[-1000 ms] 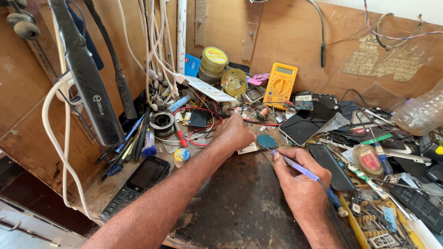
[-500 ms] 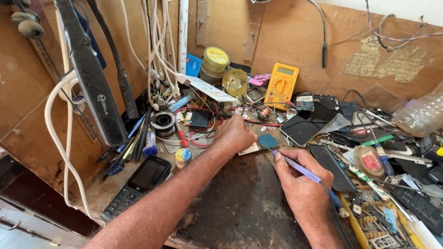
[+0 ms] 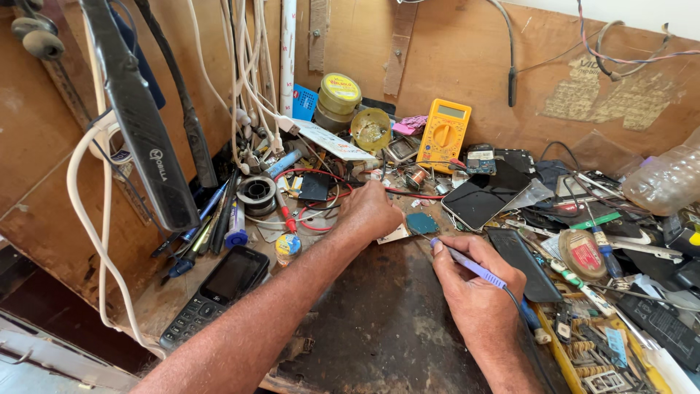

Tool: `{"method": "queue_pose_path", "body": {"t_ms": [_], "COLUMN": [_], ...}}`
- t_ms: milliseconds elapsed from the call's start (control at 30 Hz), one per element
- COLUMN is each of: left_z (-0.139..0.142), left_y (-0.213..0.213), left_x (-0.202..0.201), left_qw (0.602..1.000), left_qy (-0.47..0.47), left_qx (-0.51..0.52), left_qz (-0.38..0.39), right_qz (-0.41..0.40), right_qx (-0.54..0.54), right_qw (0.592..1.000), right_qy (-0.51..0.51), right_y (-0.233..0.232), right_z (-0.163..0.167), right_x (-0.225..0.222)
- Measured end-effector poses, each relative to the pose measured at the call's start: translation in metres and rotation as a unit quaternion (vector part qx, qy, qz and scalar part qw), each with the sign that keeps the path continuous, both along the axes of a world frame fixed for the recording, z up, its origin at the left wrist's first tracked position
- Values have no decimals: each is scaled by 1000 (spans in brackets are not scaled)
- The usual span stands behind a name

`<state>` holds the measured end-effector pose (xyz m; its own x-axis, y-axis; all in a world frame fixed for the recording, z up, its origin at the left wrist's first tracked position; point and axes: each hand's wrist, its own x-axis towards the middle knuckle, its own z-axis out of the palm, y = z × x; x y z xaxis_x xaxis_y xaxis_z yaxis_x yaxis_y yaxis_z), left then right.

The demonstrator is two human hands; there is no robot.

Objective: The person works at a cluttered electronics repair bench, holding a small circuit board steady with one hand while touching its components with a soldering iron held in the other hand. They reposition the board and the iron repeatedly, at one point reaching for a small container, and continue soldering different spots on the board through the clip.

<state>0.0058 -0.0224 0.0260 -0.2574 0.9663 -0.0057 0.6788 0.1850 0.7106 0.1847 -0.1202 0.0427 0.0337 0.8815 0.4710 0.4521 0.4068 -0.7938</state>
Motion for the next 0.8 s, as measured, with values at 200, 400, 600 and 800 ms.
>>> {"method": "queue_pose_path", "body": {"t_ms": [200,400,600,800], "left_z": [-7,-8,-1,8], "left_y": [5,5,4,0], "left_x": [0,0,2,5], "left_qw": [1000,1000,999,998], "left_qy": [11,14,35,48], "left_qx": [13,17,2,-15], "left_qz": [4,3,-4,-36], "right_qz": [0,0,8,-2], "right_qx": [9,20,15,-3], "right_qw": [1000,1000,1000,1000], "right_qy": [6,-8,0,-10], "right_y": [0,-1,0,0], "right_z": [-2,-1,-1,-1], "right_x": [0,1,1,1]}}
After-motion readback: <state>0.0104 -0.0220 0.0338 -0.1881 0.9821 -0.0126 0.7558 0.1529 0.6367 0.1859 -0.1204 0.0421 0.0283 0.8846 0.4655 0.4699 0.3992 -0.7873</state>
